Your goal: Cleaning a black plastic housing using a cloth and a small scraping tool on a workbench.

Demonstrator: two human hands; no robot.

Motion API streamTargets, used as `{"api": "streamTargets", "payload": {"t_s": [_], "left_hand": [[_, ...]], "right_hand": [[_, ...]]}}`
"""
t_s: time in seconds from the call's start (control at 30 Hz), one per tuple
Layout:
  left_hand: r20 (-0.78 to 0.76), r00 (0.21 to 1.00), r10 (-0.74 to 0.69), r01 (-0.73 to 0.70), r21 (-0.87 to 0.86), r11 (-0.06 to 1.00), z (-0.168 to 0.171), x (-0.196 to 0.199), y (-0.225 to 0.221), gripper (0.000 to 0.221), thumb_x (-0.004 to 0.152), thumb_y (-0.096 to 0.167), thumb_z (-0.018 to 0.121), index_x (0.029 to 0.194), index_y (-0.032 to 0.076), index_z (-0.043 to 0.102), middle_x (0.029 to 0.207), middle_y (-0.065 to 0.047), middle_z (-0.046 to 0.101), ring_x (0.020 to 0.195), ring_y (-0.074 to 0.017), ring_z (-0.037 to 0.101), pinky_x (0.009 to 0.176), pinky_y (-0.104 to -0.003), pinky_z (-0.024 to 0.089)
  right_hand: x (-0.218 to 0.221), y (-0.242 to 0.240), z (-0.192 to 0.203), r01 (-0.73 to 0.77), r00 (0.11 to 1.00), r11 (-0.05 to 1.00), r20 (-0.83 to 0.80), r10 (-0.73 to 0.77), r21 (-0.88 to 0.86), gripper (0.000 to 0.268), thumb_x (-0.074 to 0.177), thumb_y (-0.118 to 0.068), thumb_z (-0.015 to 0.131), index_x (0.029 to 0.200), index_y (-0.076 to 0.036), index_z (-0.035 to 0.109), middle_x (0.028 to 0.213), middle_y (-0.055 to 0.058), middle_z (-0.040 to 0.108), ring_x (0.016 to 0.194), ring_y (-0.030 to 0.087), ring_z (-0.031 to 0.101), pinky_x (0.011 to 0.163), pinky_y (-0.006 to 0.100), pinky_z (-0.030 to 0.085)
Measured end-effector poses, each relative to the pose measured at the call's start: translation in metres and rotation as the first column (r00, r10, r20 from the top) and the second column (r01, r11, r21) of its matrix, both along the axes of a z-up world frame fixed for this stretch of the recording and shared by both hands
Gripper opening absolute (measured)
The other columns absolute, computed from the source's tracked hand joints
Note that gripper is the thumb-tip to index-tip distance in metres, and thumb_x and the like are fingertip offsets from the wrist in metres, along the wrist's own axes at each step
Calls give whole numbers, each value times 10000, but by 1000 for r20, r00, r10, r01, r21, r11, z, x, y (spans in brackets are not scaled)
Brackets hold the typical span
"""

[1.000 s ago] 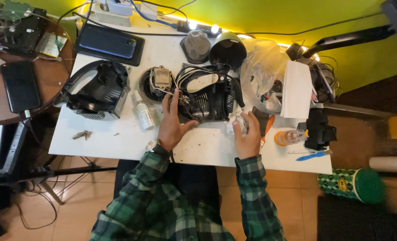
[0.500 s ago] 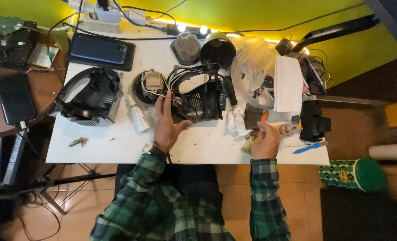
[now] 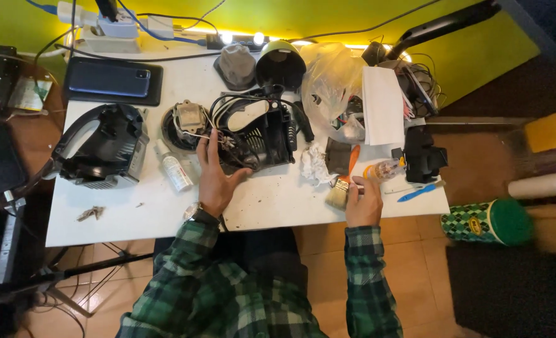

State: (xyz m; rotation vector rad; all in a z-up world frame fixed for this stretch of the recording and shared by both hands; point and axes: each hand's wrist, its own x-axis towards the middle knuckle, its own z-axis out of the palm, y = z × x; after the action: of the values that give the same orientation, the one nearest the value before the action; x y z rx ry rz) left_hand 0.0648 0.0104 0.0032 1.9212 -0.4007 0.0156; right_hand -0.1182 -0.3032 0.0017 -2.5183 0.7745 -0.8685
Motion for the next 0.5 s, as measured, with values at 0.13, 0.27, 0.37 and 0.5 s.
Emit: {"api": "streamTargets", "payload": {"t_s": [0.13, 0.27, 0.37, 0.5], "left_hand": [[7, 1000, 7, -7, 5, 1000, -1, -2, -1, 1211, 917, 390, 918, 1738, 286, 35, 1714, -251, 66, 1401, -657, 433, 808, -779, 591], [6, 1000, 12, -12, 26, 1000, -2, -1, -1, 1214, 906, 377, 925, 1731, 287, 38, 1715, -238, 67, 1419, -658, 404, 808, -796, 600], [6, 1000, 17, -17, 26, 1000, -3, 0, -1, 1223, 895, 376, 932, 1729, 288, 42, 1709, -240, 73, 1429, -667, 381, 819, -810, 599], [1, 1000, 11, -11, 11, 1000, 2, -2, 0, 1211, 903, 368, 927, 1725, 288, 40, 1706, -245, 64, 1436, -660, 376, 839, -815, 605]], "right_hand": [[-1, -1, 4, 4, 999, 1000, 37, -4, 2, 143, 901, -139, 773, 1038, -178, 760, 978, 8, 698, 791, 223, 714, 746, 346, 581], [4, 11, 9, -55, 996, 997, 66, 52, 47, 152, 857, -157, 801, 1001, -186, 761, 965, 27, 703, 788, 242, 712, 745, 359, 579], [16, 23, 13, -117, 990, 992, 80, 113, 45, 171, 849, -167, 804, 1014, -185, 763, 982, 39, 699, 821, 264, 706, 781, 369, 576], [37, 40, 20, -185, 979, 981, 101, 178, 65, 201, 851, -166, 804, 1047, -152, 762, 985, 59, 702, 857, 279, 711, 802, 392, 587]]}}
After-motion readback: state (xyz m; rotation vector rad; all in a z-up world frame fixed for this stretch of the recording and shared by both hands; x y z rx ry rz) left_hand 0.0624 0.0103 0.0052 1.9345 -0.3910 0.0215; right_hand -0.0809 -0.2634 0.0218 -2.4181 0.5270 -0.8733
